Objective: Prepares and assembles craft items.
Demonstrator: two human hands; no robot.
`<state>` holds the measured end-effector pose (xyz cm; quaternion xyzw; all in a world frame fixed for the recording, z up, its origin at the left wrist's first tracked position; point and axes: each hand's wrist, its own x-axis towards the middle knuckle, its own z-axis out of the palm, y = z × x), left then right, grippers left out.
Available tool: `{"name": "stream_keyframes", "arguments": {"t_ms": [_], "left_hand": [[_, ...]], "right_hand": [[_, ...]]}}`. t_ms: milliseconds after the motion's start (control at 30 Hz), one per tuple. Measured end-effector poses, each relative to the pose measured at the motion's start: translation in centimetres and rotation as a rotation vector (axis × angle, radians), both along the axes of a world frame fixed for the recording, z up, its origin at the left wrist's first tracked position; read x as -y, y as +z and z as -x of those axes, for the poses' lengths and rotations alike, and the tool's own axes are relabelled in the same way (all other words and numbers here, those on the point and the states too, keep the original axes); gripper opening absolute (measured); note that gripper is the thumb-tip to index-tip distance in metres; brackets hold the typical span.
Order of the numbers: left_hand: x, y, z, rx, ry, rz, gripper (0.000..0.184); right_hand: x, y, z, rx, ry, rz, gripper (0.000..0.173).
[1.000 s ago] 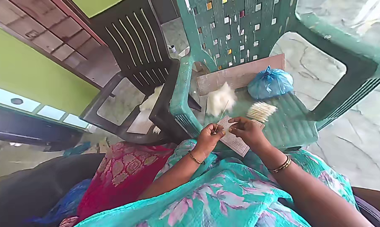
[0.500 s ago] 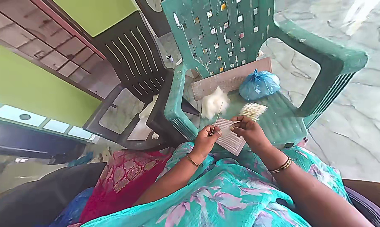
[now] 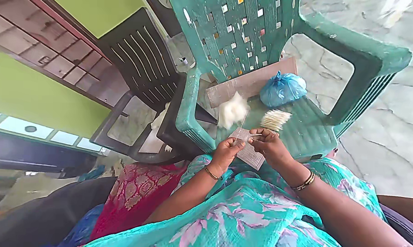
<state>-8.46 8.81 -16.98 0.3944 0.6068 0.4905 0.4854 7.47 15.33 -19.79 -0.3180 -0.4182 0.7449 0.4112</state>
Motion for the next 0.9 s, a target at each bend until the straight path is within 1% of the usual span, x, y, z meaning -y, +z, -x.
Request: {"name": "stream_keyframes", "arguments": {"t_ms": [67,200,400,500,567,667,833,900], "left_hand": [[-0.2,-0.1,0.0,-0.026,0.016,-0.010,0.007],[-0.3,0.0,0.3,-0.032,0.029,0.007,0.008],[-0.2,-0.1,0.4,-0.070,-0.014,0.015,0.008],[-0.1,0.0,0.3,-0.063,-0.017,0.034,0.007],[-0.1,-0.1,0.4,-0.033,-0.003,0.033,0.008],[0.1,-0.2,0.7,0.026,0.006,0.034,0.015],[0.3,-0.7,0.9,0.011,0.047,0.038,0.006],[0.4,-0.7,0.9,0.002,0.056,0.038,0.005]], "right_hand": [[0.0,-0.2,0.1,-0.008,-0.012,0.010,0.024],[-0.3,-0.3,-0.1,-0.007,-0.020,0.011,0.023],[-0.2,-0.5,-0.1,0.063,0.098,-0.114,0.035],[-0.2,-0.6,0.1,0.108,0.067,-0.142,0.032],[-0.3,-0.7,0.1,0.099,0.034,-0.125,0.030],[-0.6,-0.9,0.0,0.075,0.005,-0.087,0.030],[-0.5,-1.1,0.1,0.053,0.007,-0.054,0.031],[-0.6,-1.1,0.2,0.061,0.043,-0.066,0.036]]}}
